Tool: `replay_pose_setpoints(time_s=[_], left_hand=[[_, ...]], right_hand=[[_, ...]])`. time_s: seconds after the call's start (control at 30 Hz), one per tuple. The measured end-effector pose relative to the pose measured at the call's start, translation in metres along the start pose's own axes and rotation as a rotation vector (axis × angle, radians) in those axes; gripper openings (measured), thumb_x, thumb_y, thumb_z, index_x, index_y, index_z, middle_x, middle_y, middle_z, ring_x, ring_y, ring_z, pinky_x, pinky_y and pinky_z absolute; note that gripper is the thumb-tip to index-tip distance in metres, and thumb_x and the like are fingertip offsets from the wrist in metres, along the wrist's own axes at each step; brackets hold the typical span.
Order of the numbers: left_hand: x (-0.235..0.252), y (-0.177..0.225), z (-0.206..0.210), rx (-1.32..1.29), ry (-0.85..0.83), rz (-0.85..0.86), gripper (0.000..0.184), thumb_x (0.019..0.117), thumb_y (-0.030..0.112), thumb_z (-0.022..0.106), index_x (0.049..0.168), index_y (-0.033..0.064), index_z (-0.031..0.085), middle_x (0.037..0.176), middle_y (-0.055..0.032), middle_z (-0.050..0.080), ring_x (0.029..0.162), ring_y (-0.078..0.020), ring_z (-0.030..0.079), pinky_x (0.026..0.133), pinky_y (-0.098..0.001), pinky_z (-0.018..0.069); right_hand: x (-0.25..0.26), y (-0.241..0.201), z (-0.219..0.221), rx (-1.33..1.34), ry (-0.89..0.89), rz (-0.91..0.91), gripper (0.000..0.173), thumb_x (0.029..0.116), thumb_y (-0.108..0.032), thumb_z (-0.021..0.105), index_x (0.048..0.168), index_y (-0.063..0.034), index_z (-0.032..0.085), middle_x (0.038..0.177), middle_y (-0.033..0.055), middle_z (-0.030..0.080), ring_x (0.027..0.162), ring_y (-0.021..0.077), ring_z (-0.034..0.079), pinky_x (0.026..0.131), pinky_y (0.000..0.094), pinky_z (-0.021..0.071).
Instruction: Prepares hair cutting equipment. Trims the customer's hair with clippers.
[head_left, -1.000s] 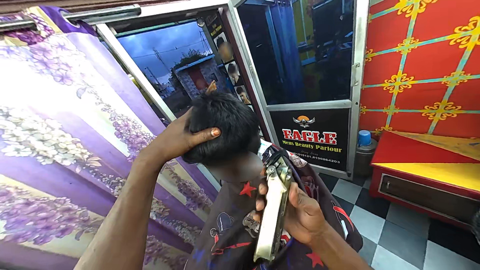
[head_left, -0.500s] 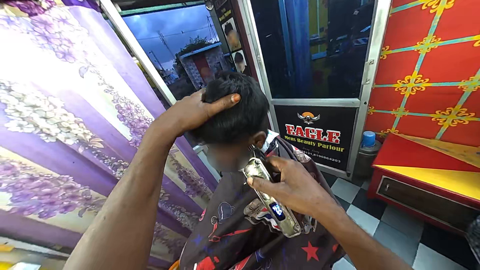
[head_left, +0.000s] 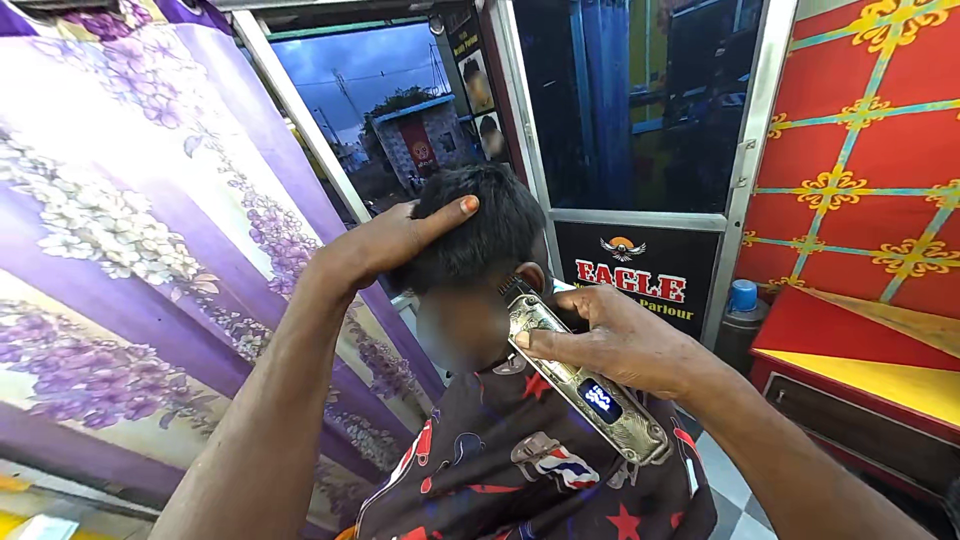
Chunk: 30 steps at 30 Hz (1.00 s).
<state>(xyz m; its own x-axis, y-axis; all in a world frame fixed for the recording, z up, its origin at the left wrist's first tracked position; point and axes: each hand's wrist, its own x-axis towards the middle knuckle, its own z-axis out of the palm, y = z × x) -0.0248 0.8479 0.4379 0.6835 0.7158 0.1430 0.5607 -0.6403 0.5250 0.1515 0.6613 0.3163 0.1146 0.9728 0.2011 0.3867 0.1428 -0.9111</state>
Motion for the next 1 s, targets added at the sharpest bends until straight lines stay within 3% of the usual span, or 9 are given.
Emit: replay_pose_setpoints(time_s=[0.17, 0.3, 0.53, 0.7, 0.8, 0.87, 0.9, 0.93, 1.0], left_hand=[[-0.004, -0.001, 0.001, 0.055, 0.012, 0.005, 0.088, 0.0838, 0.088, 0.042, 0.135, 0.0183, 0.061, 0.114, -0.0105, 0.071, 0.107, -0.0249, 0.069, 0.093, -0.0569, 0.0539], [-0.006, -0.003, 0.000, 0.139, 0.031, -0.004, 0.096, 0.0774, 0.095, 0.037, 0.133, 0.0216, 0.063, 0.113, -0.0127, 0.072, 0.108, -0.0299, 0.068, 0.091, -0.0648, 0.0512], [-0.010, -0.002, 0.000, 0.190, 0.054, -0.026, 0.106, 0.0731, 0.098, 0.039, 0.141, 0.0183, 0.057, 0.120, -0.0161, 0.069, 0.114, -0.0340, 0.066, 0.096, -0.0671, 0.0483], [-0.015, 0.001, 0.001, 0.124, 0.049, 0.004, 0.098, 0.0771, 0.093, 0.045, 0.142, 0.0196, 0.056, 0.120, -0.0137, 0.069, 0.114, -0.0303, 0.066, 0.096, -0.0640, 0.0493], [-0.015, -0.001, 0.003, 0.099, 0.043, 0.007, 0.094, 0.0794, 0.091, 0.046, 0.140, 0.0197, 0.057, 0.117, -0.0124, 0.070, 0.110, -0.0286, 0.068, 0.094, -0.0623, 0.0516], [-0.021, 0.003, 0.004, 0.089, 0.058, -0.004, 0.092, 0.0813, 0.089, 0.046, 0.140, 0.0192, 0.057, 0.118, -0.0130, 0.070, 0.110, -0.0300, 0.067, 0.094, -0.0629, 0.0513], [-0.027, 0.006, 0.006, 0.072, 0.069, -0.004, 0.090, 0.0843, 0.086, 0.047, 0.141, 0.0168, 0.056, 0.117, -0.0154, 0.070, 0.109, -0.0330, 0.067, 0.092, -0.0644, 0.0501], [-0.030, 0.007, 0.007, 0.064, 0.068, -0.003, 0.087, 0.0864, 0.083, 0.047, 0.143, 0.0170, 0.054, 0.119, -0.0157, 0.069, 0.110, -0.0336, 0.066, 0.092, -0.0643, 0.0500], [-0.029, 0.004, 0.007, 0.066, 0.065, 0.006, 0.084, 0.0876, 0.082, 0.047, 0.144, 0.0203, 0.053, 0.120, -0.0140, 0.069, 0.111, -0.0319, 0.066, 0.093, -0.0638, 0.0501]], right_hand=[[-0.006, -0.014, -0.002, -0.053, 0.026, 0.008, 0.040, 0.0893, -0.053, 0.073, 0.096, -0.0136, 0.075, 0.077, 0.0024, 0.072, 0.068, 0.0138, 0.070, 0.060, 0.0327, 0.0596], [-0.005, -0.021, 0.003, -0.151, 0.062, 0.037, 0.044, 0.0864, -0.059, 0.071, 0.089, -0.0157, 0.072, 0.072, 0.0010, 0.069, 0.063, 0.0127, 0.068, 0.056, 0.0339, 0.0572], [-0.006, -0.036, 0.015, -0.244, 0.086, 0.006, 0.046, 0.0868, -0.062, 0.069, 0.089, -0.0165, 0.071, 0.074, -0.0005, 0.069, 0.067, 0.0122, 0.068, 0.061, 0.0361, 0.0581], [-0.005, -0.042, 0.028, -0.304, 0.126, -0.078, 0.043, 0.0879, -0.058, 0.071, 0.096, -0.0164, 0.070, 0.087, -0.0023, 0.068, 0.075, 0.0091, 0.067, 0.066, 0.0335, 0.0585], [-0.010, -0.029, 0.046, -0.331, 0.093, -0.217, 0.048, 0.0906, -0.054, 0.071, 0.115, -0.0141, 0.066, 0.092, 0.0015, 0.070, 0.084, 0.0129, 0.068, 0.074, 0.0386, 0.0583], [-0.013, -0.012, 0.052, -0.184, -0.049, -0.210, 0.052, 0.0942, -0.051, 0.068, 0.126, -0.0110, 0.063, 0.108, 0.0053, 0.071, 0.100, 0.0159, 0.069, 0.088, 0.0419, 0.0574], [-0.014, -0.003, 0.055, -0.022, -0.106, -0.176, 0.051, 0.0956, -0.049, 0.067, 0.128, -0.0091, 0.062, 0.113, 0.0056, 0.071, 0.103, 0.0147, 0.069, 0.092, 0.0392, 0.0572], [-0.015, 0.002, 0.057, 0.204, -0.144, -0.124, 0.048, 0.0971, -0.042, 0.066, 0.129, -0.0060, 0.061, 0.114, 0.0065, 0.071, 0.102, 0.0148, 0.070, 0.092, 0.0370, 0.0585], [-0.019, 0.003, 0.060, 0.675, -0.189, -0.016, 0.040, 0.1021, -0.029, 0.061, 0.131, -0.0005, 0.055, 0.114, 0.0124, 0.069, 0.098, 0.0235, 0.072, 0.089, 0.0425, 0.0620]])
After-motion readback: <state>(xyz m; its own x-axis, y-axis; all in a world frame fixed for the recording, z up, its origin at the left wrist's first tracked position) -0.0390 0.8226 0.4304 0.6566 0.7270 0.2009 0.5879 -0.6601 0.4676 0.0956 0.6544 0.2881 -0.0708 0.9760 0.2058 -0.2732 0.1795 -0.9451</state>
